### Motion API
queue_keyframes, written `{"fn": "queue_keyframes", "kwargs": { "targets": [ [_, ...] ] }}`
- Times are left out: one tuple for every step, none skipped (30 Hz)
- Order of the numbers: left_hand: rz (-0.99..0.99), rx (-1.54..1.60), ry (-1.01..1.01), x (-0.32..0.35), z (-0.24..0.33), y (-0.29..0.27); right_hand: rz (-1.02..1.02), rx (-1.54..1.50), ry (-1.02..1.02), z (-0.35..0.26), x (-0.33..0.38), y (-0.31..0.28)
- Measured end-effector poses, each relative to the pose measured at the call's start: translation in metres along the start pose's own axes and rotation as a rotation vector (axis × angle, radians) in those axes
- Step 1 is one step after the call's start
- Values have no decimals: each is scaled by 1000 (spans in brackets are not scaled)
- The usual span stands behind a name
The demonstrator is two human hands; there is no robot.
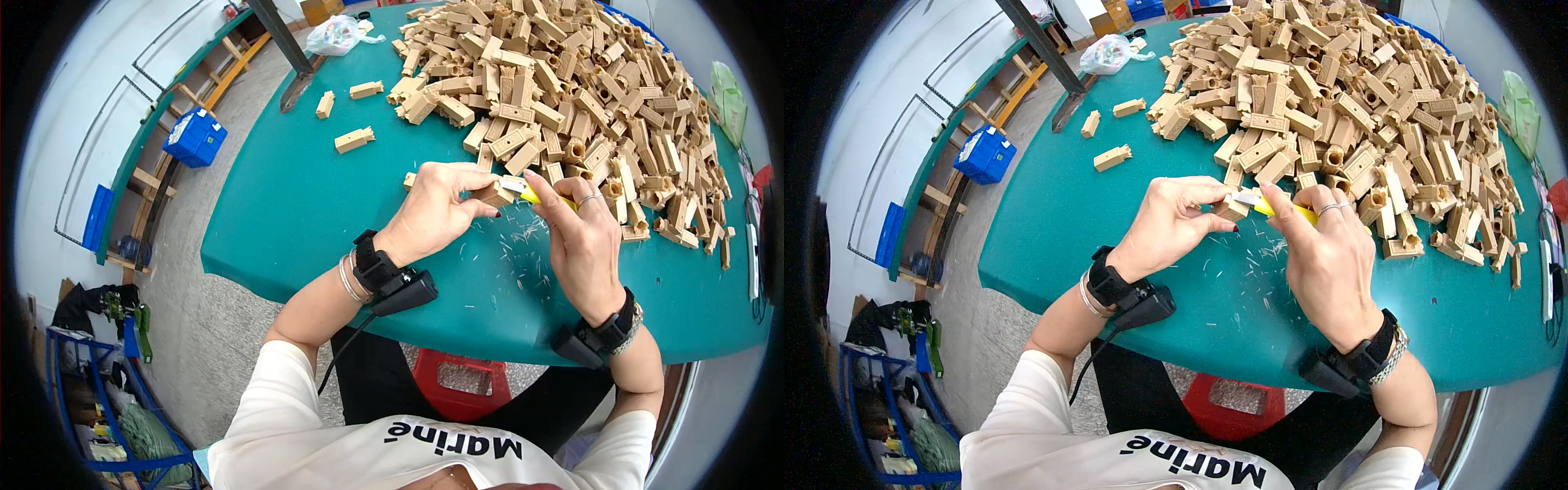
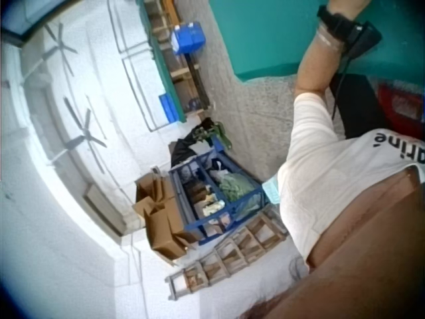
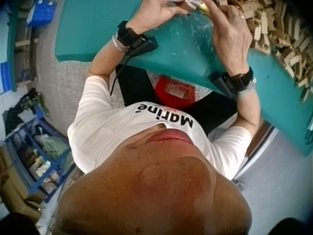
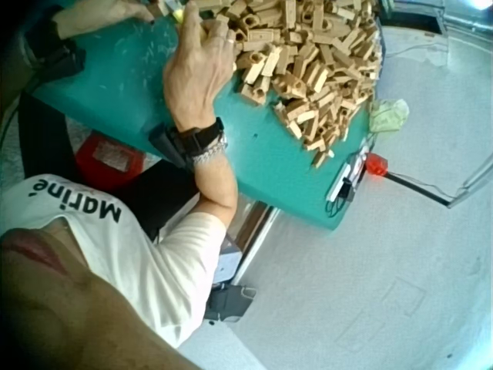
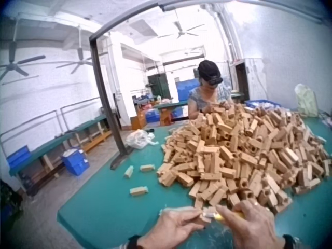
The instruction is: Using a utility knife to trim or deburr small wooden track pieces on a workshop table.
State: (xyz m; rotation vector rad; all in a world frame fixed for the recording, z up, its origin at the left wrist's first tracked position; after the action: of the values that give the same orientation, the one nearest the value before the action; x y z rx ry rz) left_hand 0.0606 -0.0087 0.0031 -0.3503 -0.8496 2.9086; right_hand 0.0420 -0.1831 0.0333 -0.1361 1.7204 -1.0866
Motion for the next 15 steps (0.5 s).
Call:
{"fn": "queue_keyframes", "kwargs": {
  "targets": [
    [-5, -1, -3, 0, -1, 0, 0, -2, 5, 0, 0, 1],
    [-20, 10, -13, 0, -3, 0, 2, -5, 8, 0, 0, 1],
    [-35, 21, -24, 0, -4, 1, 5, -8, 10, 0, 0, 2],
    [-38, 20, -25, 1, -3, 1, 5, -10, 13, 1, 0, 3],
    [-81, 85, 14, 1, 2, 5, -4, 40, 41, 5, 2, 3],
    [-123, 151, 52, 3, 8, 7, -13, 90, 69, 10, 3, 3],
    [-148, 218, 65, 7, 17, 13, -67, 146, 114, 24, 8, 8],
    [-163, 282, 72, 12, 24, 17, -98, 142, 140, 30, 10, 8],
    [-152, 297, 63, 11, 20, 18, -58, 142, 138, 28, 7, 5],
    [-150, 299, 60, 9, 16, 15, -18, 142, 136, 25, 5, 3],
    [-151, 244, 58, 5, 12, 11, -18, 141, 136, 24, 5, 4],
    [-153, 189, 56, 4, 9, 9, -10, 34, 191, 27, 6, 6],
    [-153, 199, 64, 6, 12, 11, -2, -74, 246, 29, 7, 8],
    [-155, 203, 63, 7, 15, 11, -5, -72, 248, 27, 6, 8],
    [-161, 157, 95, 8, 20, 12, -15, -328, 329, 26, 7, 12]
  ]
}}
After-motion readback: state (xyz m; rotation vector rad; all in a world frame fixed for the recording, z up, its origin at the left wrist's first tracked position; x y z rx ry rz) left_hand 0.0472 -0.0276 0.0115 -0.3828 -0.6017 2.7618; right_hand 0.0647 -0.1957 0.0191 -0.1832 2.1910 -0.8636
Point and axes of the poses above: each hand's wrist, its own x-axis away from the middle knuckle, its own y-axis out of the palm, z = x × y, the point moved 6 cm from there along -x, towards the middle knuckle, and after that the axes turned 8 degrees about -y, right-handed, at the moved point
